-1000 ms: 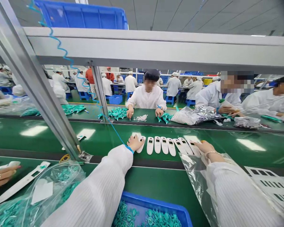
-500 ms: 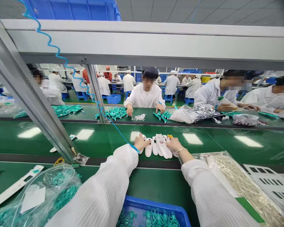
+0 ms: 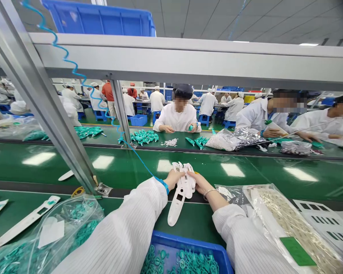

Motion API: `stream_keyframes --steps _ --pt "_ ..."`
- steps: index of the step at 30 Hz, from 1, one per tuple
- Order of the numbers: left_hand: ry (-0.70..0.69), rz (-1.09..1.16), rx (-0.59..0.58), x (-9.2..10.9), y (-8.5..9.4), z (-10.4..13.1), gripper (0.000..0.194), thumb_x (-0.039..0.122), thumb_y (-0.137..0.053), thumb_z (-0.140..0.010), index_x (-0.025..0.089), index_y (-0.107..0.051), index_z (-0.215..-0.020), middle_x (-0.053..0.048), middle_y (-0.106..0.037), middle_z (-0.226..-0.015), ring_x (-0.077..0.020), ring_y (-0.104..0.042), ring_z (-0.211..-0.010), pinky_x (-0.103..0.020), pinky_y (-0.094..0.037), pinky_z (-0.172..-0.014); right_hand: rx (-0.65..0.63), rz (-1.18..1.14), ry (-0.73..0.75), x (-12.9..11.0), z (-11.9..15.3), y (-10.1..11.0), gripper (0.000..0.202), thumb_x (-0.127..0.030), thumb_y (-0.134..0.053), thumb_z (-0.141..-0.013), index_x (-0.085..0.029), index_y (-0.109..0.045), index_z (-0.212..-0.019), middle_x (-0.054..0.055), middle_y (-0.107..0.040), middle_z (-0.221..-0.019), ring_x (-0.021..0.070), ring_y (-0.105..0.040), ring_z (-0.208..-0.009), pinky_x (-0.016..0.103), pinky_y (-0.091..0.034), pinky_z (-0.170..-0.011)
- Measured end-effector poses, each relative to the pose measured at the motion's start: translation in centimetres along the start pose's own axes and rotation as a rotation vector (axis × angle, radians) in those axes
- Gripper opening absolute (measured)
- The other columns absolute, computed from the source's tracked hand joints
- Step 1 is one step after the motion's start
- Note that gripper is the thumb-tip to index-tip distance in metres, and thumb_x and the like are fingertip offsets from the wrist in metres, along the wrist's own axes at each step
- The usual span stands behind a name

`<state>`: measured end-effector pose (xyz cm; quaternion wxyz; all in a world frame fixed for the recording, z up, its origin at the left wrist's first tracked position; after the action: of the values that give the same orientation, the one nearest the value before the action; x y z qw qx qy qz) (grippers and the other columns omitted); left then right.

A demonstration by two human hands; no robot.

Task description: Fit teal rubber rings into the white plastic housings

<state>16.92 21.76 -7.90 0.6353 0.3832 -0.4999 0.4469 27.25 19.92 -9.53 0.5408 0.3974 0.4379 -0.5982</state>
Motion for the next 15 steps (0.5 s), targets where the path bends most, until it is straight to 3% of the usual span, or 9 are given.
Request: stream_keyframes --steps 5,9,15 --pt "0.001 0.074 -0.135 1.4 -0.5 2.5 0.029 0.025 -0.054 -0.086 0.012 -0.055 -0.111 -0.009 -0.06 -0.108 -0.0184 -0.06 -0.093 -0.038 -0.051 -0.081 -0.016 -0.05 0.086 -1.5 2.7 -1.2 0.031 -0.03 -0.053 -0.088 -0.016 -0.052 -0.115 0.008 -0.056 -0.114 0.0191 -0.059 -0.094 0.039 -0.051 -0.078" --pt "-0.045 0.114 -0.197 2.9 -1.3 5.8 0.035 0.013 -0.058 -0.079 0.012 -0.055 -0.114 -0.01 -0.062 -0.114 -0.0194 -0.06 -0.1 -0.031 -0.048 -0.087 0.006 -0.024 0.127 -2.6 6.3 -0.6 0.034 -0.027 -0.055 -0.087 -0.017 -0.05 -0.118 0.008 -0.058 -0.113 0.0187 -0.06 -0.092 0.038 -0.051 -0.078" --pt "0.012 0.039 -0.367 2.4 -6.2 11.1 0.029 0.023 -0.063 -0.074 0.018 -0.065 -0.102 -0.005 -0.07 -0.097 -0.0226 -0.065 -0.089 -0.031 -0.053 -0.073 0.019 0.189 0.051 -1.3 12.3 2.5 0.037 -0.031 -0.054 -0.081 -0.017 -0.052 -0.114 0.011 -0.067 -0.105 0.0239 -0.065 -0.089 0.035 -0.053 -0.075"
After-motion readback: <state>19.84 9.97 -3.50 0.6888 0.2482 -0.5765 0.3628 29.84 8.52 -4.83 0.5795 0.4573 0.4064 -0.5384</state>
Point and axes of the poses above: each hand's wrist, its own z-axis away from the middle knuckle, its own y-axis out of the back of the hand, x = y × z, the point moved 10 cm from there along -z, towards the middle knuckle
